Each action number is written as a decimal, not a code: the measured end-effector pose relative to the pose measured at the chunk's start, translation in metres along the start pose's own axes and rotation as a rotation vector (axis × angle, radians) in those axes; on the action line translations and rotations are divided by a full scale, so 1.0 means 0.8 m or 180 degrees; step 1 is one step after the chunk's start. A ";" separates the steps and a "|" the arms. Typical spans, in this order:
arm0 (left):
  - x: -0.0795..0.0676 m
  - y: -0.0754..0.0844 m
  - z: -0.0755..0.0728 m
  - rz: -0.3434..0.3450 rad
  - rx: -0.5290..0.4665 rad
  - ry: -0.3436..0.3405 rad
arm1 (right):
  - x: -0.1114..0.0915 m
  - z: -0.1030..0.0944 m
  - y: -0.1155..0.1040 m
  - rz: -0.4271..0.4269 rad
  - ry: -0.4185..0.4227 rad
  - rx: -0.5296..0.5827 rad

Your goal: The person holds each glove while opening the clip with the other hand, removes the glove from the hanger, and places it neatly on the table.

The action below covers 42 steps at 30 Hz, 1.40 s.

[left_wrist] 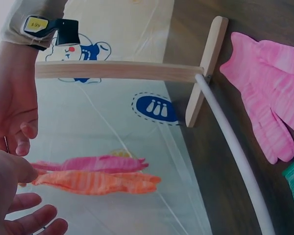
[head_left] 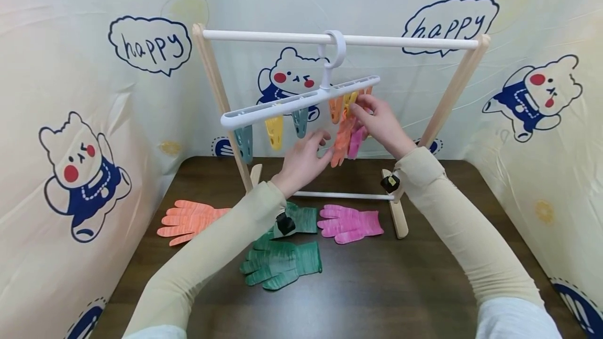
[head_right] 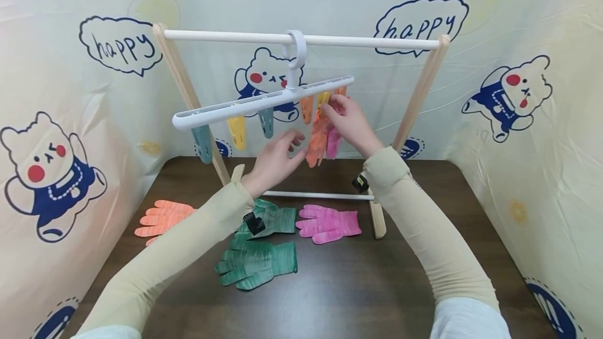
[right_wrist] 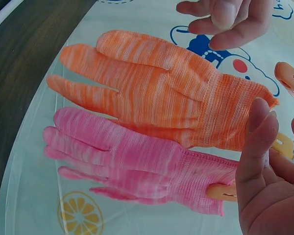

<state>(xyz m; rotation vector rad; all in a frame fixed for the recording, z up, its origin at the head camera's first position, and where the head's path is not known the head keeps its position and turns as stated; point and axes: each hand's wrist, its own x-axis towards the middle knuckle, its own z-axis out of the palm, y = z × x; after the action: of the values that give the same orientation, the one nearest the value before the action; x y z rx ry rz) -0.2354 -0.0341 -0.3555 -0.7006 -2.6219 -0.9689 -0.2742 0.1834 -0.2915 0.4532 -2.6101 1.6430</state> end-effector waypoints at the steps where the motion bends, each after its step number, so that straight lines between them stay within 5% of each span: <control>1: 0.001 0.000 0.000 -0.0005 0.0010 0.0015 | -0.001 0.000 0.001 0.0004 -0.0004 0.0005; 11: 0.009 0.005 0.005 -0.0067 -0.0026 -0.0011 | -0.016 0.005 0.001 -0.0113 0.0014 0.0078; 20: 0.013 0.009 0.005 0.0134 -0.0027 0.0182 | -0.022 0.005 0.004 -0.0108 0.0016 0.0288; 34: 0.005 0.014 0.006 0.0236 -0.0092 0.0228 | -0.027 0.009 0.000 0.0255 -0.0163 0.2211; 42: 0.006 0.015 0.004 0.0221 -0.0215 0.0269 | -0.028 0.009 0.002 0.0486 -0.0023 0.2580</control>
<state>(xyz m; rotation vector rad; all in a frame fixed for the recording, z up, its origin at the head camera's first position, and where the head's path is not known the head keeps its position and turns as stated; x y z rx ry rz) -0.2332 -0.0228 -0.3495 -0.7445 -2.4857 -1.0474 -0.2522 0.1827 -0.3002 0.2587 -1.8998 2.7081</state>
